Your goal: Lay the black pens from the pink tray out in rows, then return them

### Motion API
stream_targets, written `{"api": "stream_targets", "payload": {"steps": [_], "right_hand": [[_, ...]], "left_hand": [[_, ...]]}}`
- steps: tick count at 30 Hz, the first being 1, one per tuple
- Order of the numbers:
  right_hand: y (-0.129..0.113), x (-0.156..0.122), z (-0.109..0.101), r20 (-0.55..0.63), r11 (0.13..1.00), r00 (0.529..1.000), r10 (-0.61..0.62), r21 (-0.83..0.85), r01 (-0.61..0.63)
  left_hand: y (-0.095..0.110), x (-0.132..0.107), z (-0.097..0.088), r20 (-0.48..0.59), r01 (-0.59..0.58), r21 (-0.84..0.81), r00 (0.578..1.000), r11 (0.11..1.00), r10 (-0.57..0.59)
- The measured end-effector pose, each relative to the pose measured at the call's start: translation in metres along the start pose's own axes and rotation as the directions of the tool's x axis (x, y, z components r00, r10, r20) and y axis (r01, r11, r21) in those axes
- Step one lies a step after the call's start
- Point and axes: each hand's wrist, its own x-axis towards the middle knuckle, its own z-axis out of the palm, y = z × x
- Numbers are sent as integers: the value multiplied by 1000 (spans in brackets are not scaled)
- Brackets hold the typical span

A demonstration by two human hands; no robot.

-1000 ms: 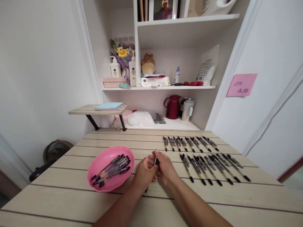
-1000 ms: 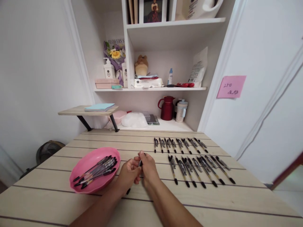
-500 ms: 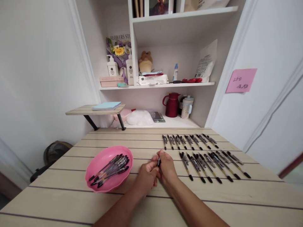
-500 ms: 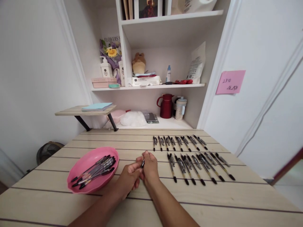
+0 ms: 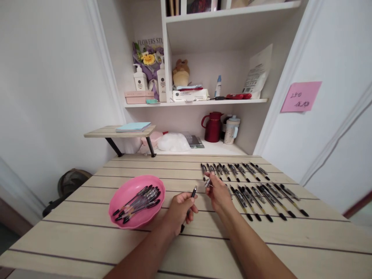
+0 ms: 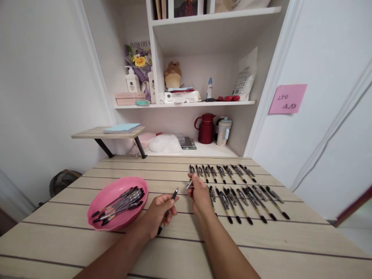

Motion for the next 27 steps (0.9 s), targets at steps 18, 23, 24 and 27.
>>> {"api": "stream_targets", "payload": {"steps": [18,23,24,27], "right_hand": [[-3,37,3,103,639,993,-54,-760,114],[-24,78,18,135,286,980,-149,-943,173],[-24,84,22,148,229,978,-145,-957,179],[-16,94,35,165,89,979,-120,-980,176]], "left_hand": [[-3,12,-4,-121,-23,-153,993,988,5],[-6,14,-2,-108,-37,-149,994,988,21],[-7,15,-2,-106,-39,-152,994,988,23],[-8,16,-1,-98,-46,-155,995,987,30]]}}
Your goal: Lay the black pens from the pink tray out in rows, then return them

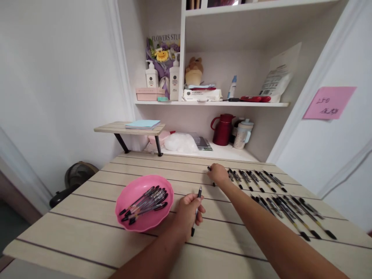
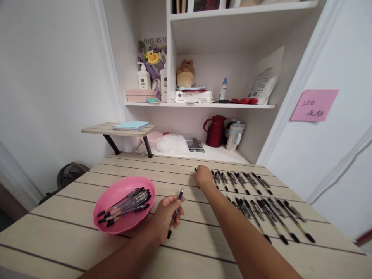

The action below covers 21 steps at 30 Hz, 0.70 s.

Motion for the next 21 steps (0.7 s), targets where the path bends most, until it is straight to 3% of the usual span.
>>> {"api": "stream_targets", "payload": {"steps": [8,15,18,21], "right_hand": [[-20,8,30,28,994,1000,8,-106,-5],[-16,10,9,14,996,1000,-1,94,0],[-9,-15,-4,41,964,999,-18,264,6],[-4,-59,-6,124,895,991,-49,447,-11]], "left_hand": [[1,0,3,-12,16,1,1000,1000,-16],[2,1,0,-18,19,-19,1000,1000,-20],[1,4,-2,-12,8,-50,1000,999,-9],[0,7,1,-33,-27,-82,999,996,25]]}}
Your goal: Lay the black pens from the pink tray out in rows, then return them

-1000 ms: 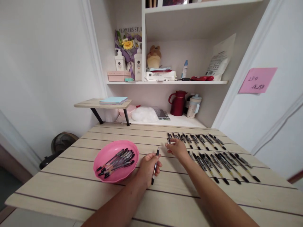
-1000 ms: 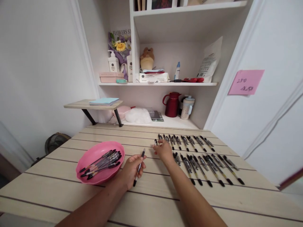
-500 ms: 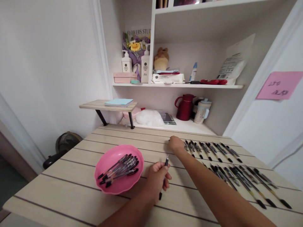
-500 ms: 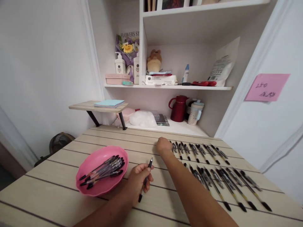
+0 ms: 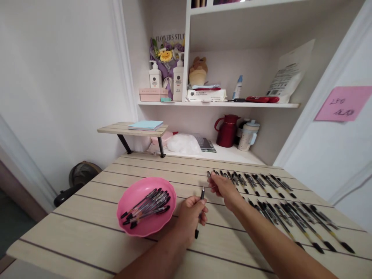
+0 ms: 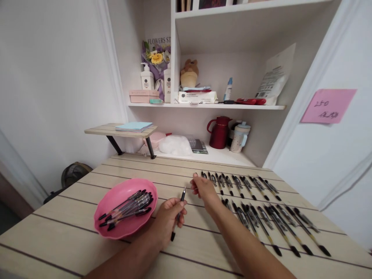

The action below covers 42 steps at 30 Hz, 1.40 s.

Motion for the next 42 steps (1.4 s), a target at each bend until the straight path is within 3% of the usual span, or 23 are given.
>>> {"api": "stream_targets", "payload": {"steps": [1,2,4,8,11,14,20,25,29,31,34,39,42], "right_hand": [[2,-15,3,38,996,999,-5,87,2],[3,-28,6,89,958,996,-17,285,-9],[3,-47,12,89,858,995,-34,513,-16],[1,-51,15,-4,714,1000,16,700,-8],[0,-44,13,-58,683,997,59,730,2],[2,-42,13,-68,658,995,76,753,2],[6,-44,13,80,632,996,41,770,-88],[9,-39,12,114,620,993,-14,780,-81],[9,-38,13,258,509,966,-30,835,-207],[10,-38,15,301,528,953,-23,813,-244],[11,-38,15,256,551,966,-40,812,-192],[12,-37,10,287,419,957,-36,874,-247],[16,-36,9,284,468,958,-50,854,-228]], "left_hand": [[0,0,2,-6,-19,-1,1000,1000,19],[0,1,5,-17,-41,15,999,999,41],[2,2,12,-48,-82,88,995,993,87],[8,8,21,-117,-127,217,981,968,154],[13,14,21,-115,-174,257,971,950,209],[14,16,19,-10,-156,212,987,965,162],[5,16,15,154,-26,122,988,992,7],[3,15,9,186,40,88,981,995,-56],[4,14,9,243,111,30,963,993,-114],[3,14,9,247,114,-8,963,993,-108],[3,15,8,254,132,-37,960,991,-119],[4,15,6,331,221,-75,925,972,-185],[4,16,7,308,178,-79,940,981,-146]]}}
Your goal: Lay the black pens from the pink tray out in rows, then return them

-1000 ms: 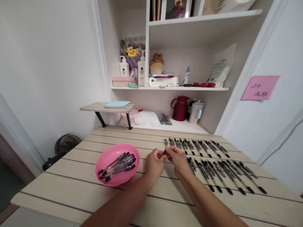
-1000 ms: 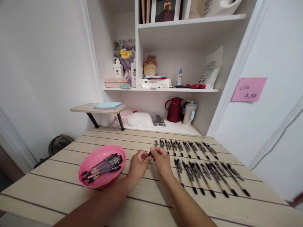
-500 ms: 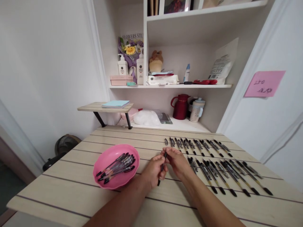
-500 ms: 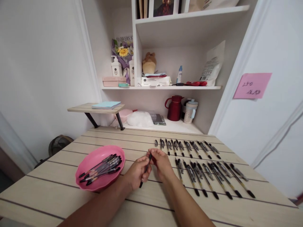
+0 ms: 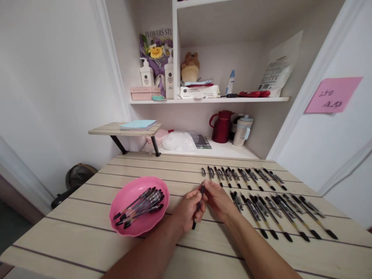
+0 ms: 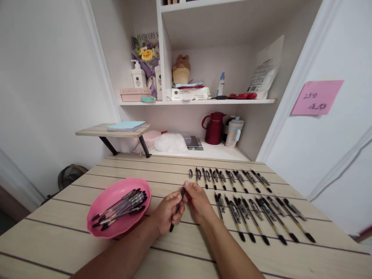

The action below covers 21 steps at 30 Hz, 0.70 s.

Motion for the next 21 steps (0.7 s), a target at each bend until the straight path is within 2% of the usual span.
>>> {"api": "stream_targets", "payload": {"steps": [2,4,8,11,13,15,17,21], "right_hand": [[1,1,-2,35,998,998,-43,-43,44],[1,1,-2,47,997,996,-77,-22,78],[-8,4,2,-20,984,990,-141,106,142],[-18,10,-7,-123,973,975,-183,117,197],[-21,17,-18,-260,976,941,-217,-58,209],[-19,24,-30,-347,940,903,-253,-308,145],[-15,31,-37,-355,875,899,-258,-481,61],[-9,48,-37,-300,726,921,-249,-688,-28]], "left_hand": [[2,0,-1,22,37,-19,999,999,-37],[5,-1,-3,96,113,-72,990,991,-105],[11,-7,-5,311,255,-141,929,957,-201],[9,-11,-5,366,282,-142,905,949,-215],[7,-10,-5,331,247,-173,926,954,-180],[5,-8,-5,265,199,-220,954,955,-138],[4,-6,-6,202,159,-264,974,951,-106],[3,-3,-8,153,123,-306,985,944,-78]]}}
